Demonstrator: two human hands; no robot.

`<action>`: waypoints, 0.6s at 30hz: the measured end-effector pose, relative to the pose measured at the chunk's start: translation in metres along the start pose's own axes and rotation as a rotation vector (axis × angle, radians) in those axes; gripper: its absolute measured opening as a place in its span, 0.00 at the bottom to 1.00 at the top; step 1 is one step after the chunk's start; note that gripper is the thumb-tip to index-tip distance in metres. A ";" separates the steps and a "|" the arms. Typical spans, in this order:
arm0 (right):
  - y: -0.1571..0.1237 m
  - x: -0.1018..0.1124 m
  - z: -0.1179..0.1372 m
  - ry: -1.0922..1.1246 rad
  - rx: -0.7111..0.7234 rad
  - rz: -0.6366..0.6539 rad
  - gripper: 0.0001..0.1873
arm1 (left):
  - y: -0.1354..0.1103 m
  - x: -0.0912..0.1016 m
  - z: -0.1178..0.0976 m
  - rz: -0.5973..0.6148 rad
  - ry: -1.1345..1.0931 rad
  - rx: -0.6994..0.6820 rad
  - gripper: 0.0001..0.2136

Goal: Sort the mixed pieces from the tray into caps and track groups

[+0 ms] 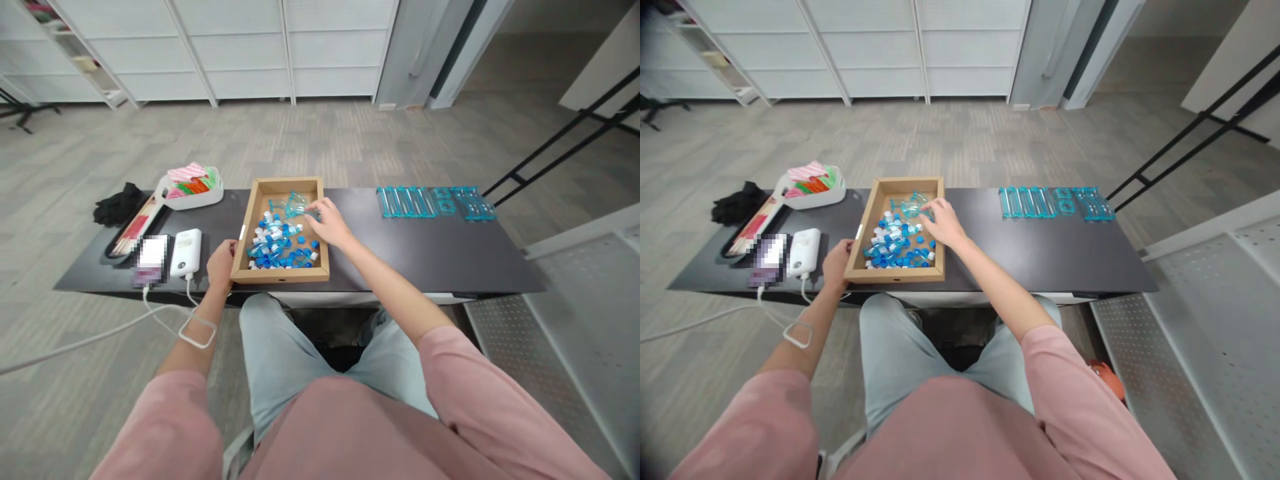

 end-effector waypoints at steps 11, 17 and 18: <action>0.026 0.047 -0.057 -0.371 -0.224 -0.151 0.31 | 0.003 -0.003 0.003 0.040 0.021 0.014 0.21; -0.014 0.129 -0.134 -0.613 -0.629 -0.304 0.50 | 0.004 -0.003 0.002 0.021 0.060 0.018 0.19; -0.020 0.132 -0.140 -0.623 -0.653 -0.272 0.49 | 0.004 -0.003 0.002 0.026 0.070 0.019 0.20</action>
Point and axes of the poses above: each hand's wrist, its own y-axis towards the middle knuckle, its own x-axis out of the back of the hand, z = x × y, the point moved 1 cm from there along y, towards the middle knuckle, and after that the axes turned 6 degrees about -x, right-handed, at the moved point
